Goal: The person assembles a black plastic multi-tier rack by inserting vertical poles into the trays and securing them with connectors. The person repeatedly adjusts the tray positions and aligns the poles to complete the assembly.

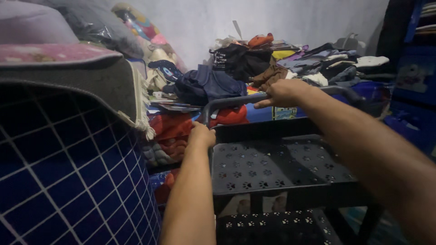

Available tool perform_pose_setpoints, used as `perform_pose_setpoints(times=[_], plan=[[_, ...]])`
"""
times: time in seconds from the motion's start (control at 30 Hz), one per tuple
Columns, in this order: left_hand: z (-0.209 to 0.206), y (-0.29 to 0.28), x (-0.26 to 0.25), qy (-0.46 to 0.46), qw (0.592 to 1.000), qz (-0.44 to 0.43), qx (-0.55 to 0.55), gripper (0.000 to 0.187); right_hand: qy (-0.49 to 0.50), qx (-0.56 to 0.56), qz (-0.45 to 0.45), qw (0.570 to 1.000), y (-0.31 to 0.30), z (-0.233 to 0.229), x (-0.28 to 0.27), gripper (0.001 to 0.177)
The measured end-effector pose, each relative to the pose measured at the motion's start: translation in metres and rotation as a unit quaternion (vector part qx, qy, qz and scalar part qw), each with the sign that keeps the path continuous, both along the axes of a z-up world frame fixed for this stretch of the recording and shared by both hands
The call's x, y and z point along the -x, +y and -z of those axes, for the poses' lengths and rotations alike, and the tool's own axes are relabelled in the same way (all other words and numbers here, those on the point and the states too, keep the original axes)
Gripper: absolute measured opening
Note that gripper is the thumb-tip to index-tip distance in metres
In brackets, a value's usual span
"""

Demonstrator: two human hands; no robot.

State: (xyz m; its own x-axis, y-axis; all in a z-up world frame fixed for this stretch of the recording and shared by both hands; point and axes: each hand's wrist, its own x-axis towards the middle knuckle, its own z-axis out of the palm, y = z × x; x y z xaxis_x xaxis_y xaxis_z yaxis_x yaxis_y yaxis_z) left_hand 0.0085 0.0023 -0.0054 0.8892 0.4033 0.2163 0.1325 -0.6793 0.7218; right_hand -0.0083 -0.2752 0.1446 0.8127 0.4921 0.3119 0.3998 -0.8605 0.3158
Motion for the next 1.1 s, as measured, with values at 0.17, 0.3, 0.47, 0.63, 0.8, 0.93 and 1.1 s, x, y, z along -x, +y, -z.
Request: perform_pose_setpoints(times=[0.17, 0.3, 0.47, 0.63, 0.8, 0.93, 1.1], plan=[[0.001, -0.005, 0.002, -0.004, 1.000, 0.009, -0.012, 0.098, -0.023, 0.021, 0.018, 0.999, -0.012, 0.006, 0.013, 0.071], [-0.005, -0.005, 0.006, -0.002, 0.999, 0.013, -0.036, 0.100, -0.054, -0.001, -0.025, 0.998, -0.014, 0.014, -0.011, 0.065], [-0.004, -0.009, 0.012, -0.014, 0.999, 0.010, -0.035, 0.098, -0.162, 0.083, 0.021, 0.983, 0.012, 0.033, -0.077, 0.054], [-0.008, -0.012, 0.026, -0.020, 0.999, 0.004, -0.047, 0.089, -0.283, 0.032, 0.029, 0.958, 0.040, 0.069, -0.114, 0.023], [-0.028, -0.016, 0.042, -0.103, 0.994, -0.019, -0.004, 0.056, -0.159, -0.038, 0.062, 0.985, 0.027, 0.061, -0.098, 0.028], [-0.046, -0.017, 0.056, -0.170, 0.984, -0.045, -0.003, 0.052, -0.095, -0.032, 0.107, 0.989, 0.031, 0.039, -0.073, 0.043], [-0.050, -0.026, 0.064, -0.141, 0.986, -0.015, -0.084, 0.055, -0.279, -0.165, 0.046, 0.945, 0.026, 0.018, -0.040, 0.047]])
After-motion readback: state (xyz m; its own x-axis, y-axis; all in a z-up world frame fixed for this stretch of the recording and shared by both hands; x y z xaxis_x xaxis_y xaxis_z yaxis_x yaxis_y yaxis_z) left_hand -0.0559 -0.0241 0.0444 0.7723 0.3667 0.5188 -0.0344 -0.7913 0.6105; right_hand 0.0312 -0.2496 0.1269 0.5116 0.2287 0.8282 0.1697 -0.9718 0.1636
